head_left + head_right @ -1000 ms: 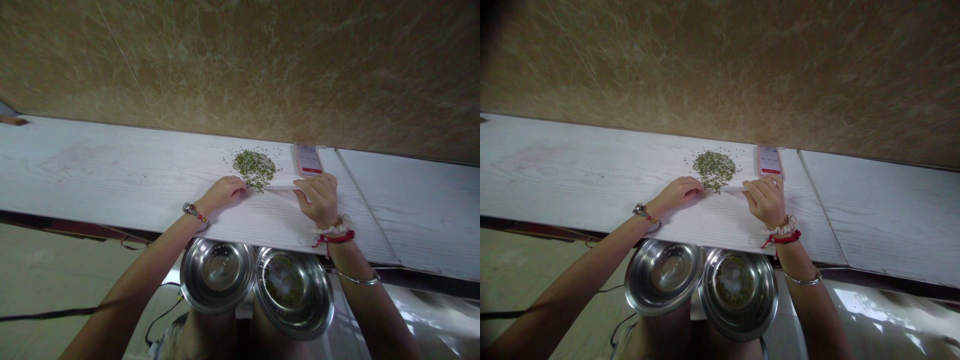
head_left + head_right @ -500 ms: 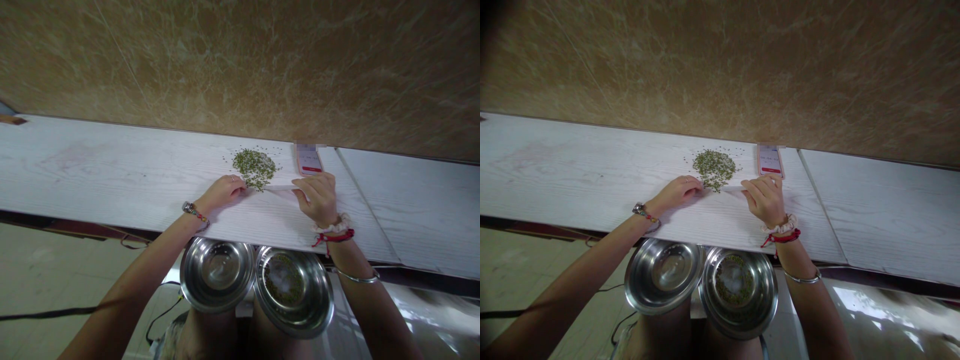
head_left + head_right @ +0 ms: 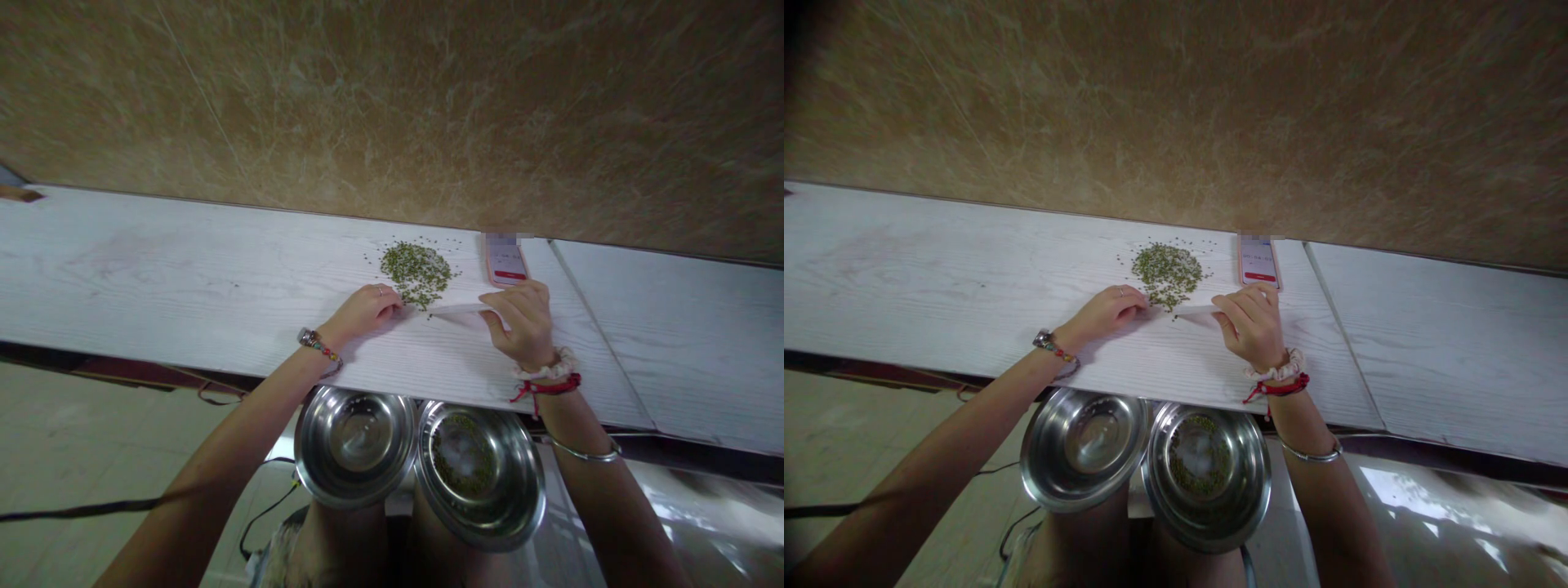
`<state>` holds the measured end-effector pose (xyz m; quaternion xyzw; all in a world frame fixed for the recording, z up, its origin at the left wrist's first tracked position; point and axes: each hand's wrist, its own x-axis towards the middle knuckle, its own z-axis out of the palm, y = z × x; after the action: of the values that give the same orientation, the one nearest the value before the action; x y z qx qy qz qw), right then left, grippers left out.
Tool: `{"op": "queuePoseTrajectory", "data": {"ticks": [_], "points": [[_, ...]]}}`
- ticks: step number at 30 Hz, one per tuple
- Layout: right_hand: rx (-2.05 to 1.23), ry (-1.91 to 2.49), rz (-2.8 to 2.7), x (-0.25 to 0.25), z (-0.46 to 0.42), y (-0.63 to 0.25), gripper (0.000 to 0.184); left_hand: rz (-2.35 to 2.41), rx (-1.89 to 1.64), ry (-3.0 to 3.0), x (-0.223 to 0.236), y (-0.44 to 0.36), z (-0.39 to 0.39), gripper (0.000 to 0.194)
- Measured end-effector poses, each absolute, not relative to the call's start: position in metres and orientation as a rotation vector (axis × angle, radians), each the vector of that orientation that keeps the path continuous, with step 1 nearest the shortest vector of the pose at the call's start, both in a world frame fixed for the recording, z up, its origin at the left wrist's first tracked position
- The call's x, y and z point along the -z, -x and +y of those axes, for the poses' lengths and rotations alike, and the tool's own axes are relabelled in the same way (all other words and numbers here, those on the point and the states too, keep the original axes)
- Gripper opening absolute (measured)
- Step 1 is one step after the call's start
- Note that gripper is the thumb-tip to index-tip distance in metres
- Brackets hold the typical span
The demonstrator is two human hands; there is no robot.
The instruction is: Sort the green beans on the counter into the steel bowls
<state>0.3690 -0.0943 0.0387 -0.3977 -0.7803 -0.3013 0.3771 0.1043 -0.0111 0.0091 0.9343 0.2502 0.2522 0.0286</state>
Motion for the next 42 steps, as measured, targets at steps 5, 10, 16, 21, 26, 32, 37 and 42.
{"op": "queuePoseTrajectory", "data": {"ticks": [5, 10, 16, 21, 26, 32, 37, 42], "points": [[0.763, 0.948, -1.992, -0.0416, -0.0954, -0.3689, 0.005, 0.762, -0.786, -2.899, -0.0093, -0.1045, -0.0108, 0.023], [0.771, 0.973, -1.981, -0.0409, -0.0955, -0.3701, 0.006, 0.765, -0.795, -2.893, -0.0092, -0.1044, -0.0106, 0.024], [0.751, 0.977, -1.994, -0.0406, -0.0949, -0.3695, 0.006, 0.750, -0.817, -2.879, -0.0080, -0.1044, -0.0107, 0.023], [0.702, 0.955, -2.004, -0.0430, -0.0971, -0.3686, 0.005, 0.748, -0.814, -2.868, -0.0089, -0.1046, -0.0112, 0.023], [0.735, 0.941, -1.988, -0.0417, -0.0965, -0.3694, 0.006, 0.740, -0.795, -2.868, -0.0101, -0.1037, -0.0113, 0.023], [0.722, 1.066, -2.035, -0.0373, -0.0950, -0.3699, 0.009, 0.738, -0.787, -2.879, -0.0080, -0.1035, -0.0094, 0.023], [0.746, 0.942, -2.017, -0.0407, -0.0958, -0.3675, 0.005, 0.741, -0.779, -2.880, -0.0085, -0.1040, -0.0090, 0.023], [0.720, 0.906, -2.021, -0.0444, -0.0963, -0.3653, 0.006, 0.746, -0.771, -2.882, -0.0100, -0.1038, -0.0101, 0.024]]}}
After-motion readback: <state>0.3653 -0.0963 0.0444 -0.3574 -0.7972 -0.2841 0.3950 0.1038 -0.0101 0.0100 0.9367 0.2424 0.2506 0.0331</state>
